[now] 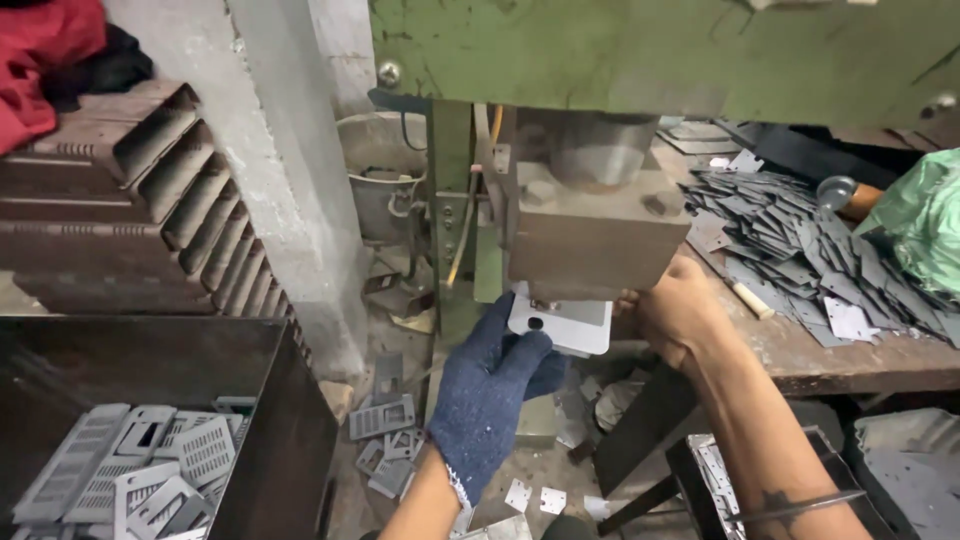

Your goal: Stamping and shaping small metal plates using an industrial press machine and performing basic tool maintenance.

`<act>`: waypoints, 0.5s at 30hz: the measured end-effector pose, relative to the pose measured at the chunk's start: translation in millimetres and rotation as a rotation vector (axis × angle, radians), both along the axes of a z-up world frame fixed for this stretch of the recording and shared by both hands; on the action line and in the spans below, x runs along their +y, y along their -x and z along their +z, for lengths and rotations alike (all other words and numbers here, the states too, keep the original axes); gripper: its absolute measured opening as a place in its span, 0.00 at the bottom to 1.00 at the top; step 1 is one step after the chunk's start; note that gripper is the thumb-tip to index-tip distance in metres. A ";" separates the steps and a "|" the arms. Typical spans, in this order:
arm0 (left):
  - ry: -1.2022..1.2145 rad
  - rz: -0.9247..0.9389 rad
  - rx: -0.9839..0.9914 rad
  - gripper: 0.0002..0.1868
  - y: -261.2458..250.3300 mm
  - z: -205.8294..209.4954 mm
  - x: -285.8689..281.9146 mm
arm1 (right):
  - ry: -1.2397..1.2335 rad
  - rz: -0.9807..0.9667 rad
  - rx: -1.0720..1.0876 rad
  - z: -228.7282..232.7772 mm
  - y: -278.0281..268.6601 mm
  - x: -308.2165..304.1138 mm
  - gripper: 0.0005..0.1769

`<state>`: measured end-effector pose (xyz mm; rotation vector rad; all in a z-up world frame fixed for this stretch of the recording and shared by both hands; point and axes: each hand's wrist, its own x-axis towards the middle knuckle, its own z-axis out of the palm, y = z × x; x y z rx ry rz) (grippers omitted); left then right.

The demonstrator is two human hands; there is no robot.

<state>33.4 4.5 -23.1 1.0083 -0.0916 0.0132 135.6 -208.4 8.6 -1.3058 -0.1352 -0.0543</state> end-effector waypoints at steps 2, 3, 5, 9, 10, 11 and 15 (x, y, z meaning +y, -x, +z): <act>-0.011 -0.002 0.007 0.34 1.8 7.4 0.2 | 0.014 -0.026 0.033 7.3 5.9 3.2 0.10; -0.027 -0.001 0.020 0.34 4.2 9.7 1.6 | 0.024 -0.049 0.074 8.8 9.7 6.3 0.10; -0.024 0.000 0.016 0.34 3.9 5.9 2.9 | 0.035 -0.032 0.081 17.7 18.7 12.8 0.09; -0.099 -0.049 0.126 0.27 33.8 40.8 21.0 | -0.046 -0.006 0.165 12.0 19.3 8.6 0.04; -0.101 -0.050 0.124 0.27 36.5 34.2 30.6 | -0.048 -0.007 0.163 24.4 27.7 17.7 0.04; -0.122 -0.001 0.193 0.27 37.3 28.2 39.6 | -0.089 -0.042 0.213 37.5 35.0 26.1 0.02; -0.240 0.290 0.102 0.22 25.2 -57.7 131.7 | -0.236 0.122 0.148 -18.1 -12.3 -16.2 0.08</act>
